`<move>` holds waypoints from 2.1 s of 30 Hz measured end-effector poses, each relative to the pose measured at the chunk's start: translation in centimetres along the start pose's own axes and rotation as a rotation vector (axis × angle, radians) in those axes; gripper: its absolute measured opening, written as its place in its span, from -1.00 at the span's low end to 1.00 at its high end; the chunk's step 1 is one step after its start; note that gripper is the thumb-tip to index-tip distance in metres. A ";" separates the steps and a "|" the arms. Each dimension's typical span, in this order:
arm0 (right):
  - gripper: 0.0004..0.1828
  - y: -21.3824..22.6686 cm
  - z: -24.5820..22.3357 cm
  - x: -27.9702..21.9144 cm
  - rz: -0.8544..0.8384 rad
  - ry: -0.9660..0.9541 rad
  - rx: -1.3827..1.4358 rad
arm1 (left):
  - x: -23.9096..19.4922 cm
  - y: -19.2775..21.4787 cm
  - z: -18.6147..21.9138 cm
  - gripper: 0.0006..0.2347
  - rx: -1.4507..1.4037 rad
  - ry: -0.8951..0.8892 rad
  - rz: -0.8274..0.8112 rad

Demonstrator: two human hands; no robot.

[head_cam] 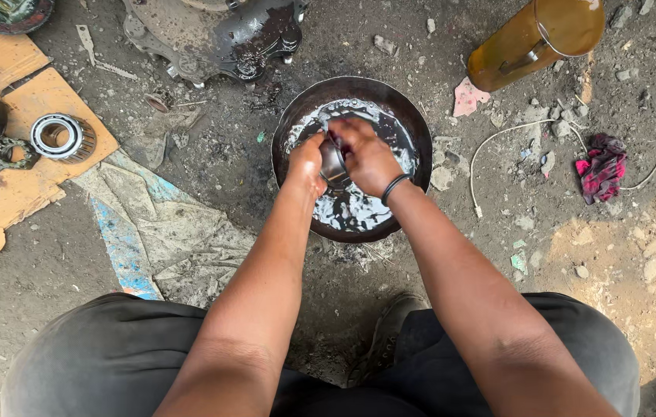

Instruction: The person cleans several small mechanical parts by hand using a rag and a soapy liquid in a metal bowl. They scrub each part individually, rinse it in the bowl, and place it on a cardboard sheet nearby.

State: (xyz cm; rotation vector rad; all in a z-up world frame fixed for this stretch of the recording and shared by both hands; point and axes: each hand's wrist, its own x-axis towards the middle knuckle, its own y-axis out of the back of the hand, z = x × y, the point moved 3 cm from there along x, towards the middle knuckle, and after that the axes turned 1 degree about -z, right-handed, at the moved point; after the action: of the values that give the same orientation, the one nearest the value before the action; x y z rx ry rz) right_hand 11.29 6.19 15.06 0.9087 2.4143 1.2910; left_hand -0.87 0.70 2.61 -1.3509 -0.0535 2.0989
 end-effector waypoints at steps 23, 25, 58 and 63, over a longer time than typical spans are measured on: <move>-0.86 -2.2 7.1 -2.8 0.038 -0.628 0.546 | -2.4 -3.4 1.6 -0.58 0.585 -0.323 -0.329; -0.82 -0.4 4.4 -2.5 0.172 -0.083 -0.094 | -2.0 -2.7 2.0 -0.51 0.673 -0.249 -0.236; -0.37 -10.0 8.1 -7.8 -0.762 -0.497 -0.453 | 1.8 5.6 -5.2 -0.78 0.204 0.055 -0.002; -0.46 -7.1 9.4 -6.3 -0.587 -0.602 -0.411 | 1.1 5.1 -5.2 -0.76 0.068 0.144 -0.051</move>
State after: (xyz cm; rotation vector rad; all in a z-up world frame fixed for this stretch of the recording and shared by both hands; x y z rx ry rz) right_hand 17.85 5.48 3.45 0.3504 1.6720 1.0296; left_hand 0.65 -4.29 -2.54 -1.4401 0.0430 1.9389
